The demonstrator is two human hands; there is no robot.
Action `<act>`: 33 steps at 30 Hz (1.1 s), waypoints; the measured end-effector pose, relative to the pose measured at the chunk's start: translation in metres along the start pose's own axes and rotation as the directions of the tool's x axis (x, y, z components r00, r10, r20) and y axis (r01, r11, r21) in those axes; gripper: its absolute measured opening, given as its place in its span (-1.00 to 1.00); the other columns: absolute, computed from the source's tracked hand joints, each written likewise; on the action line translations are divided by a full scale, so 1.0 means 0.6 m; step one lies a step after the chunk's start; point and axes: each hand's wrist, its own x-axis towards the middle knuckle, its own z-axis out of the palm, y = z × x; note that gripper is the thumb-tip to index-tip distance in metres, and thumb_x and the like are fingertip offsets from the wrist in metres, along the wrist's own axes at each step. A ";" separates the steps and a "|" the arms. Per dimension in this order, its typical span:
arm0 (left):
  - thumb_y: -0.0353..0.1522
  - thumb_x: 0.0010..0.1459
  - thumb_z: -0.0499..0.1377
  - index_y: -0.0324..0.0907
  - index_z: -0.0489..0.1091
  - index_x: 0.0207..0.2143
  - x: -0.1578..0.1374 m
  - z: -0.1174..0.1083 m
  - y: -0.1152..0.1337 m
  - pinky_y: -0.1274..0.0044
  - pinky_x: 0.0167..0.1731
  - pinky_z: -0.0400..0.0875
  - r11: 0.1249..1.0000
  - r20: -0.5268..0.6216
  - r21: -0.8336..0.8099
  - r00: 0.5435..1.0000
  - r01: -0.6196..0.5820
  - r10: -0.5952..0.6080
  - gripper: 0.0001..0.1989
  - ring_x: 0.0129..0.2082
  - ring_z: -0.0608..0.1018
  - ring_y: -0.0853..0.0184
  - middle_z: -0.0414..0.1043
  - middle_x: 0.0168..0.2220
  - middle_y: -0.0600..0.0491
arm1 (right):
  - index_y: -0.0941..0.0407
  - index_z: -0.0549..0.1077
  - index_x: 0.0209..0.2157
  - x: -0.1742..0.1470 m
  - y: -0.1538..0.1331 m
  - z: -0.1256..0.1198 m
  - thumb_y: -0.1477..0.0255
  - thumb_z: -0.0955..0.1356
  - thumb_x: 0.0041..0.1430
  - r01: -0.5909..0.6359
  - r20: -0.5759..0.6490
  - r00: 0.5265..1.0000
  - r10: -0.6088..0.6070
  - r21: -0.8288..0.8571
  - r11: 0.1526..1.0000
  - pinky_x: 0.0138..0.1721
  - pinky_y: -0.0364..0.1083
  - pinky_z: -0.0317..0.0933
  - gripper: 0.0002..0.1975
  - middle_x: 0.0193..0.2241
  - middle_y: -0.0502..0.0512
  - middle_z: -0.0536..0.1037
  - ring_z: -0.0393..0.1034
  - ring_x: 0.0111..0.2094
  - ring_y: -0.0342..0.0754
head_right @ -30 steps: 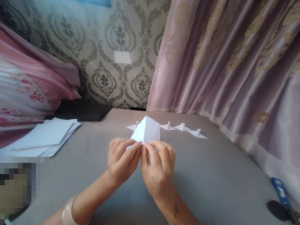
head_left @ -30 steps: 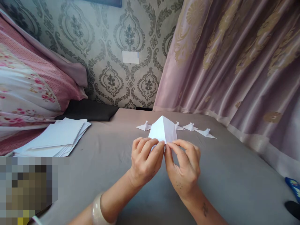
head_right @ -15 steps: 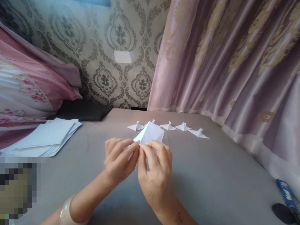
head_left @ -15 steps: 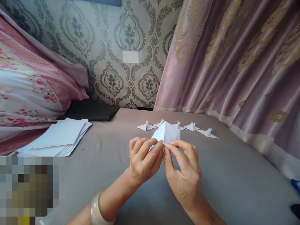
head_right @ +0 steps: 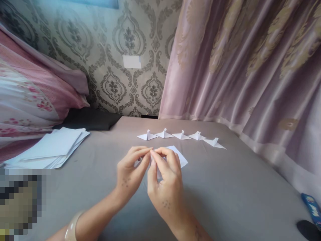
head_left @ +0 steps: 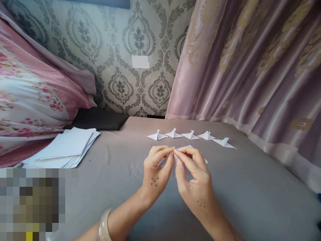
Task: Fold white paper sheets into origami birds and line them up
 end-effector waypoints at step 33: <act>-0.32 0.04 0.35 -0.26 0.35 -0.39 0.022 -0.002 -0.011 0.51 -0.44 0.54 0.619 0.540 -0.434 0.739 0.654 -0.403 -0.76 -0.51 0.58 0.39 0.49 -0.50 0.08 | -0.03 0.54 -0.07 0.034 0.051 -0.065 0.38 0.27 0.28 -0.468 0.516 0.811 0.276 0.288 0.836 -0.11 -0.02 0.36 -0.73 -0.15 0.08 0.50 0.44 -0.14 -0.07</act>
